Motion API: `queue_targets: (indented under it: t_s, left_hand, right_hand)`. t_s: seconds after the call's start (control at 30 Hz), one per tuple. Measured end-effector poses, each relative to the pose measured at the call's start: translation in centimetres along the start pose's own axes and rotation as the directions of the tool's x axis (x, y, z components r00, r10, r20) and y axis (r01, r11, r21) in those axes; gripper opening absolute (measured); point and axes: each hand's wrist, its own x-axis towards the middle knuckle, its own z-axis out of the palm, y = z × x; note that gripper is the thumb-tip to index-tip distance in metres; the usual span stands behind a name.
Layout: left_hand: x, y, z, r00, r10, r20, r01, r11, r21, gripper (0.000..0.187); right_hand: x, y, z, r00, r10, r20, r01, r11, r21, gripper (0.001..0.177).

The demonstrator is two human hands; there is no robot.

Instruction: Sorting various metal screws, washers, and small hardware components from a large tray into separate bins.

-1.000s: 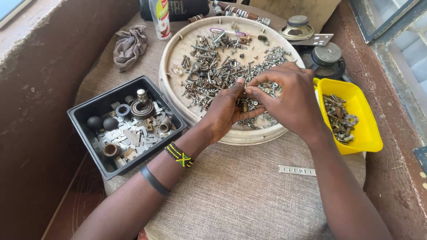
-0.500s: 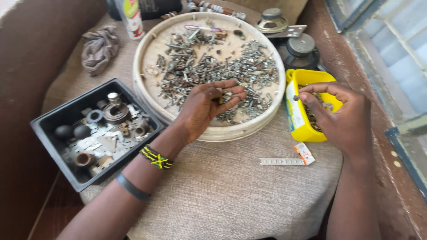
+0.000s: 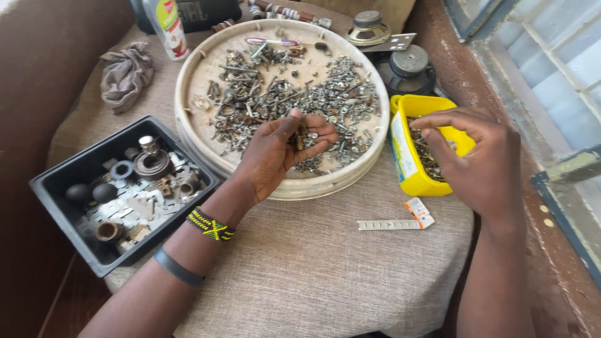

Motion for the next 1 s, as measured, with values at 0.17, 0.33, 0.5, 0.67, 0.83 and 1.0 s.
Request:
queue_targets:
  t_s: [0.17,0.33,0.5,0.67,0.83,1.0]
  left_hand:
    - [-0.5,0.6,0.7,0.999,-0.034,-0.007,0.034,0.999,0.034,0.047]
    - [-0.8,1.0,0.8,0.977,-0.149,-0.152,0.175,0.969,0.174,0.046]
    - [-0.1,0.4,0.0,0.982,-0.118,-0.150,0.125,0.992,0.034,0.034]
    - [0.0,-0.1,0.3,0.992,-0.055,-0.115,0.056,0.998,0.003,0.039]
    - [-2.8,1.5,2.3,0.989,-0.040,-0.145,0.032,0.998,-0.053,0.037]
    - [-0.9,0.1,0.7,0.998,0.029,-0.057,-0.030,1.000,-0.007,0.039]
  right_hand:
    - [3.0,-4.1,3.6,0.976,-0.219,0.018,0.217,0.974,0.070,0.006]
    - [5.2,-5.2,8.3,0.965,-0.241,0.102,0.242,0.970,0.006,0.021]
    - [6.1,-4.9,10.9,0.973,-0.223,0.060,0.226,0.973,-0.042,0.024]
    - [5.7,-5.3,11.2,0.970,-0.240,-0.034,0.238,0.970,-0.051,0.012]
    - [5.0,-4.8,9.5,0.978,-0.200,-0.065,0.202,0.979,0.018,0.010]
    - [3.7,-2.4,5.7,0.990,-0.126,-0.064,0.135,0.977,0.167,0.007]
